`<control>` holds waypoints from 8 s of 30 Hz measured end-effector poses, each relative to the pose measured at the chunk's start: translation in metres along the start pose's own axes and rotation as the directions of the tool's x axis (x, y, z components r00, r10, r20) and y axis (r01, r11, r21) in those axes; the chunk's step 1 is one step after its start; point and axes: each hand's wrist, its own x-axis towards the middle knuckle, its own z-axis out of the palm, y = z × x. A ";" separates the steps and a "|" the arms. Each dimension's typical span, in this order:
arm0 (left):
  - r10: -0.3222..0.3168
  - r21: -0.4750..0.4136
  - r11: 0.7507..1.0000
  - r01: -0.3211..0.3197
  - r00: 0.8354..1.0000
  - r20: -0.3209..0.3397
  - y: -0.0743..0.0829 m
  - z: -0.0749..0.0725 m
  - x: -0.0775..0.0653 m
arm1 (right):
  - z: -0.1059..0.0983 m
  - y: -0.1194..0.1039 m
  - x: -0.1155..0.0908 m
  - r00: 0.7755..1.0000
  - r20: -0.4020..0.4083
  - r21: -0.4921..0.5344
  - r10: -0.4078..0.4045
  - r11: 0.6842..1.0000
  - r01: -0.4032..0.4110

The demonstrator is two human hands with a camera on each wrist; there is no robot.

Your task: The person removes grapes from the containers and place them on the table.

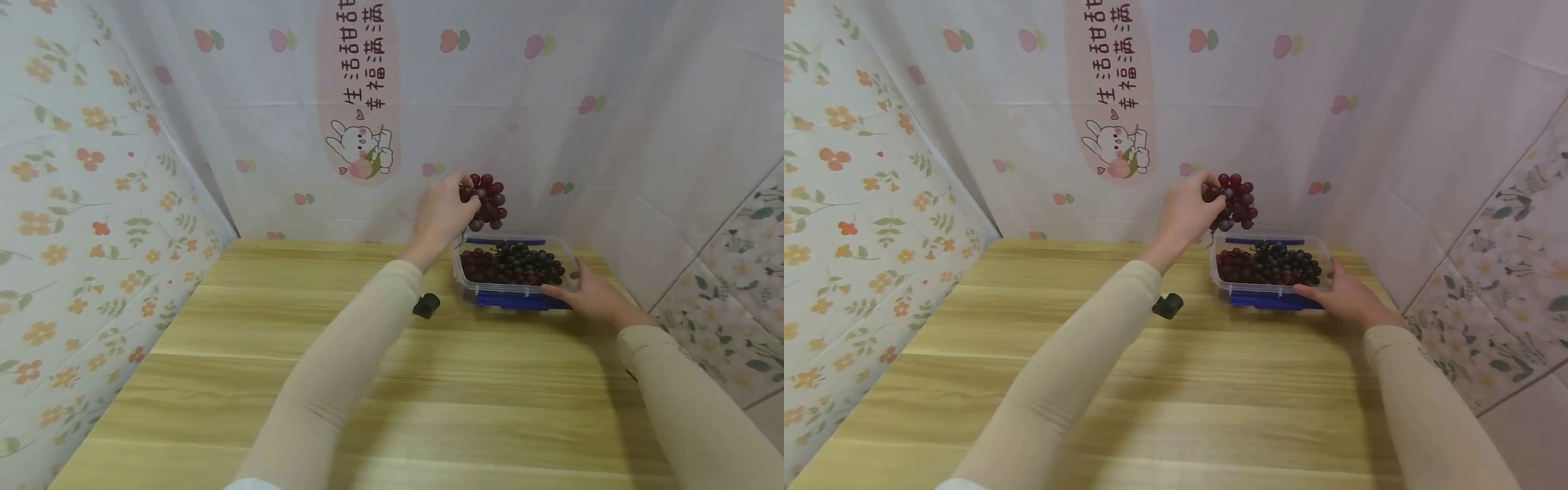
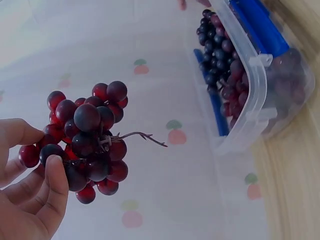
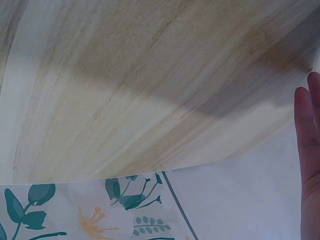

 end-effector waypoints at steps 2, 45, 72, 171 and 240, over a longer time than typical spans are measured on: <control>0.000 -0.004 1.000 0.000 1.000 -0.010 -0.001 -0.008 -0.003 | -0.001 0.001 -0.001 1.000 0.001 -0.005 0.000 1.000 0.000; -0.267 -0.187 0.960 0.210 0.887 -0.376 -0.101 -0.091 -0.114 | -0.001 0.002 -0.002 1.000 0.010 0.020 -0.025 0.999 0.025; -0.589 -0.195 0.800 0.568 0.680 -0.437 -0.220 -0.134 -0.178 | 0.001 0.002 0.000 0.999 -0.002 0.010 -0.034 0.999 0.034; -0.552 0.328 0.753 0.570 0.819 -0.156 -0.303 -0.158 -0.122 | 0.002 0.005 0.001 0.999 -0.016 0.043 -0.049 0.998 0.049; 0.015 0.340 0.904 -0.261 0.813 0.582 -0.037 0.105 -0.020 | -0.003 0.003 -0.003 0.997 0.015 -0.002 -0.070 0.998 0.070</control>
